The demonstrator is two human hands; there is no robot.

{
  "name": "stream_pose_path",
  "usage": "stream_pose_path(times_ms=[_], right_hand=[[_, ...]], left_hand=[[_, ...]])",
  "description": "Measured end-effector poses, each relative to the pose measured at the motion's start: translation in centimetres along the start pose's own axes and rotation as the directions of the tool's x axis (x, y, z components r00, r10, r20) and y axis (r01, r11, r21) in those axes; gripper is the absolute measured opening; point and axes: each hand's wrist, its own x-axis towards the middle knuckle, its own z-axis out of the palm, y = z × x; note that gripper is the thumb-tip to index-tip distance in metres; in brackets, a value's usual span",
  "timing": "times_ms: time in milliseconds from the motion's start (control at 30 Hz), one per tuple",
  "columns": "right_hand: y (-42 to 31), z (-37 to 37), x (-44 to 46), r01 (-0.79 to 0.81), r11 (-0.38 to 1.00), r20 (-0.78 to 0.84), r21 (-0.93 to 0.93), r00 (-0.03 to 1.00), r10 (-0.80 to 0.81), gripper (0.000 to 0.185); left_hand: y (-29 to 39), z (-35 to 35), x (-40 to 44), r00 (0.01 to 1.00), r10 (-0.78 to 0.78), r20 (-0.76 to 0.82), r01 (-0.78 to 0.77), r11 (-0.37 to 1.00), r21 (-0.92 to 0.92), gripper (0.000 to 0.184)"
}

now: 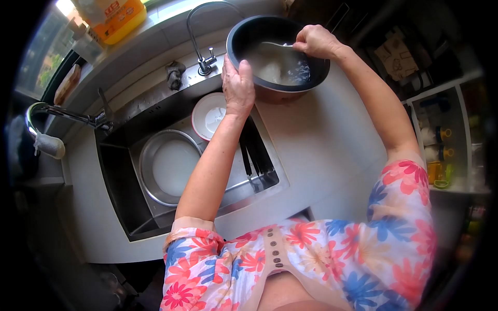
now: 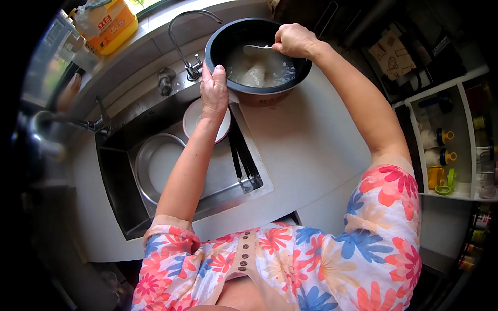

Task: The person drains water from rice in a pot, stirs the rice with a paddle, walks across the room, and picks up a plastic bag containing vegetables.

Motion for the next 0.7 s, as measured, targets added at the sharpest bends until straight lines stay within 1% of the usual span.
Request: stream_pose_path(times_ms=[33,67,167,200,300,333,433,467,500,567,600,700], right_hand=[[-0.1,-0.5,0.0,-0.033,0.999,-0.021,0.028,0.999,0.033,0.019],[-0.2,-0.2,0.4,-0.055,0.998,-0.044,-0.03,0.998,0.054,0.018],[-0.7,1.7,0.2,-0.009,0.995,0.05,-0.1,0.999,0.015,0.017],[-0.7,1.9,-0.1,0.078,0.993,0.093,-0.086,0.993,-0.07,0.018],[-1.3,0.9,-0.3,0.119,0.993,0.317,0.005,0.942,-0.115,0.019],[-1.7,0.4,-0.7,0.1,0.992,0.365,0.078,0.923,-0.121,0.019],[-2.3,-0.3,-1.6,0.07,0.988,0.482,0.134,0.867,-0.127,0.019],[-2.4,-0.9,-2.0,0.063,0.985,0.491,0.16,0.861,-0.135,0.019],[-2.3,-1.5,-2.1,0.023,0.986,0.487,0.165,0.868,-0.102,0.019],[-2.1,-2.5,-2.4,0.035,0.967,0.453,0.252,0.879,-0.15,0.019],[-2.3,-2.4,-2.5,0.016,0.956,0.452,0.294,0.878,-0.154,0.019],[-2.6,-0.7,-2.1,0.031,0.963,0.469,0.268,0.869,-0.158,0.02]], left_hand=[[-0.1,0.0,0.1,1.0,0.002,-0.004,-0.002,1.0,0.001,0.051],[-0.2,0.0,0.1,1.0,0.003,-0.007,-0.003,1.0,0.002,0.051],[-0.7,0.0,-0.1,1.0,0.001,-0.013,-0.002,1.0,-0.008,0.052],[-0.7,0.0,-0.1,1.0,-0.006,-0.015,0.006,1.0,0.004,0.053],[-0.5,0.1,-0.2,1.0,-0.026,-0.016,0.027,0.999,0.027,0.053],[-0.6,0.0,-0.1,0.999,-0.031,-0.013,0.032,0.999,0.027,0.053],[-1.2,0.1,-0.1,1.0,-0.023,-0.017,0.023,0.999,0.028,0.052],[-1.3,0.1,-0.1,1.0,-0.016,-0.021,0.017,0.999,0.029,0.052],[-1.2,0.1,-0.1,1.0,-0.013,-0.015,0.013,1.0,0.026,0.052],[-0.7,0.1,0.1,1.0,-0.007,-0.003,0.007,1.0,0.02,0.051],[-0.5,0.0,0.2,1.0,-0.006,-0.004,0.006,1.0,0.018,0.051],[-0.5,0.0,0.2,1.0,-0.004,-0.011,0.005,1.0,0.016,0.05]])
